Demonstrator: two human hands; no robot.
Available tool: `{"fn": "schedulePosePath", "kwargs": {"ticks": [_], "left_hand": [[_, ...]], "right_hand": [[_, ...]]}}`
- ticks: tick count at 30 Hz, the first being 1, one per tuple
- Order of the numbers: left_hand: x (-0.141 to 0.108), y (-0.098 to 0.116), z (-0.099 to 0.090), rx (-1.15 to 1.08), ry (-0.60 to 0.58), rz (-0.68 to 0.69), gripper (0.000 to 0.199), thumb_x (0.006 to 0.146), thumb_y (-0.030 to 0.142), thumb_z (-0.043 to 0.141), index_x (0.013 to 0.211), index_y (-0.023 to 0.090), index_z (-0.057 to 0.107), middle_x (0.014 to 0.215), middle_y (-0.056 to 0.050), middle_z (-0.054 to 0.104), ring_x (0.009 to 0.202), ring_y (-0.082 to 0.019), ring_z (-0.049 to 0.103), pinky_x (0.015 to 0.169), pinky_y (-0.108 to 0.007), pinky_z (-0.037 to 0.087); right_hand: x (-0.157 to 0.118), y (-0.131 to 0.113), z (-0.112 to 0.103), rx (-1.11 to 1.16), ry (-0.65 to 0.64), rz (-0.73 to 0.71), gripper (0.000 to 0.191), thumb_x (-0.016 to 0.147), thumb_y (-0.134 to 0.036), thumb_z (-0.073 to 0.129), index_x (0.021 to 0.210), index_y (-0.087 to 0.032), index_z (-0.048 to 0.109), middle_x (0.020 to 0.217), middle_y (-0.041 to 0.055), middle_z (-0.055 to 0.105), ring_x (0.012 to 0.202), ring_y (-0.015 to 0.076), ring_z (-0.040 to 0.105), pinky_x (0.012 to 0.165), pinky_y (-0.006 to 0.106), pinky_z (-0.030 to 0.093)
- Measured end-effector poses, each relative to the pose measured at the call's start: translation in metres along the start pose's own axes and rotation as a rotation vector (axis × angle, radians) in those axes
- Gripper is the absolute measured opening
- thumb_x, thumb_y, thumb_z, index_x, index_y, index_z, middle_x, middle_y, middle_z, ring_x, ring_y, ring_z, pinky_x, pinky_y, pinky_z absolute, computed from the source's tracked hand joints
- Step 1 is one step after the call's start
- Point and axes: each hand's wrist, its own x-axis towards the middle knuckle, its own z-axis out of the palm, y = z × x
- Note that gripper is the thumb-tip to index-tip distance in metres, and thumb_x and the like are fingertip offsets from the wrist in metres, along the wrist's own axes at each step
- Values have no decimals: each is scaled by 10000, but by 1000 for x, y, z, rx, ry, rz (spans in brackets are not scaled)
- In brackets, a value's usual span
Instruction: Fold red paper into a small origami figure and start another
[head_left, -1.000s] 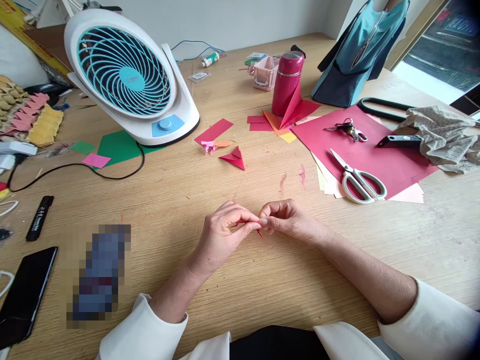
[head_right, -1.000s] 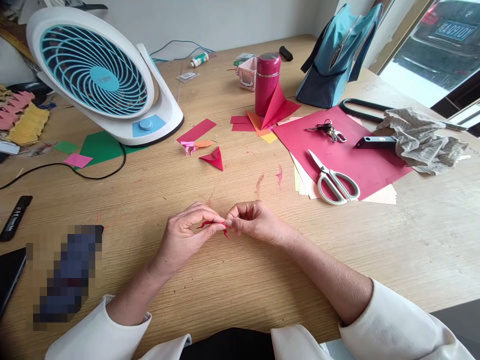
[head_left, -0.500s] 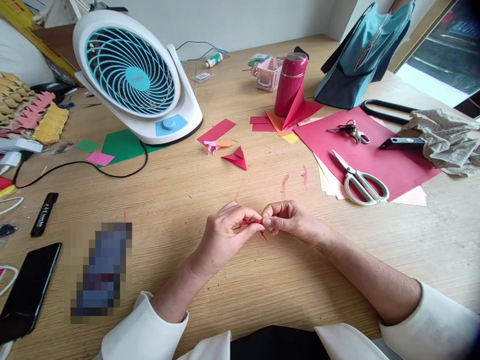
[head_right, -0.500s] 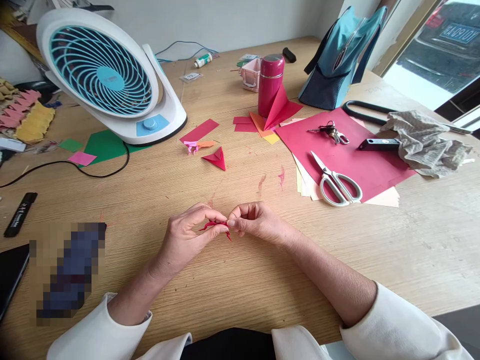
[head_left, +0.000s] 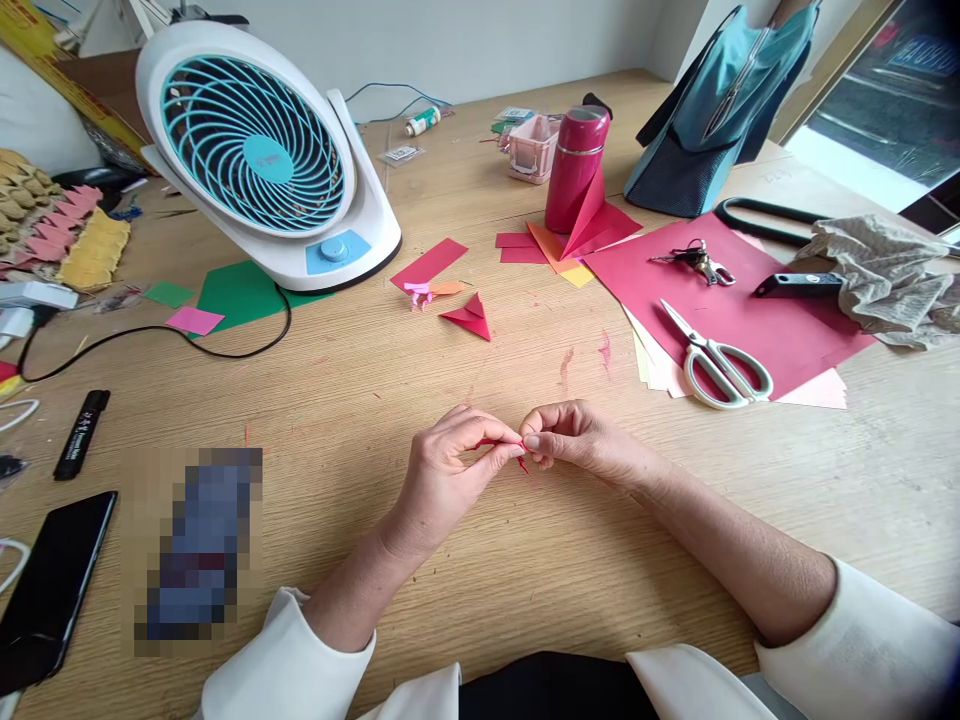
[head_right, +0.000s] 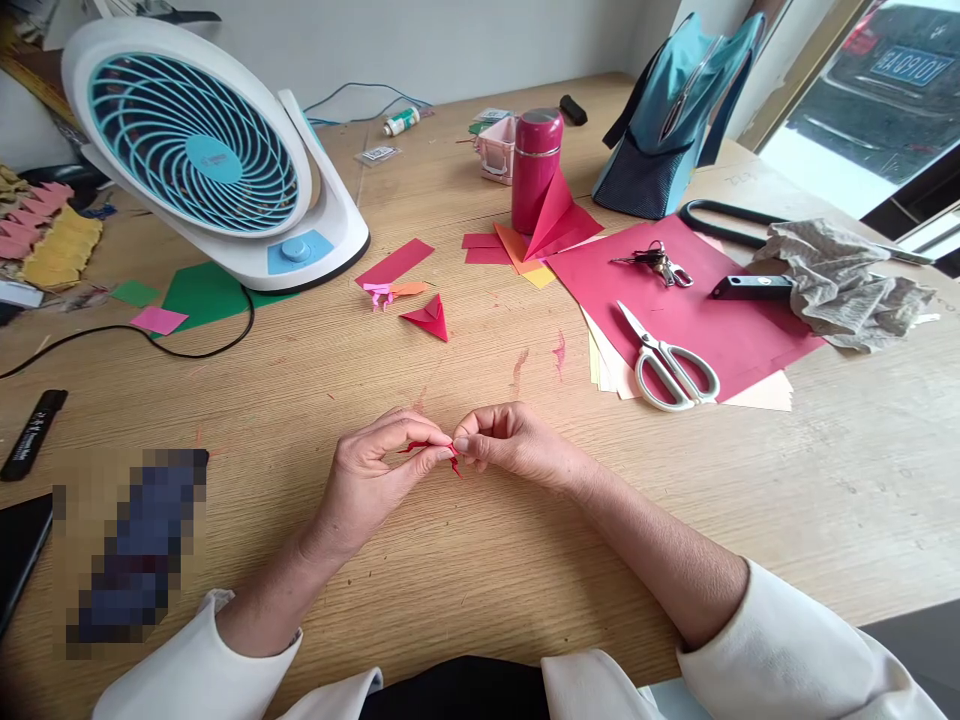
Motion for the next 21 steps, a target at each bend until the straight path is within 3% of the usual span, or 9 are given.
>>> {"fn": "schedulePosePath", "kwargs": {"ticks": [11, 21], "left_hand": [[1, -6, -1, -18, -37, -20, 70, 833, 131, 741, 792, 183, 718, 761, -10, 701, 729, -132, 637, 726, -269, 492], [3, -5, -3, -5, -68, -77, 89, 830, 129, 727, 761, 178, 699, 731, -8, 691, 688, -128, 620, 676, -255, 475]], "right_hand": [[1, 9, -3, -129, 46, -57, 420, 727, -543, 784, 742, -142, 662, 597, -37, 506, 550, 87, 377, 529, 250, 259], [-2, 7, 2, -198, 93, -52, 444, 738, -562, 764, 746, -130, 660, 603, -31, 510, 545, 82, 352, 511, 254, 231]]}}
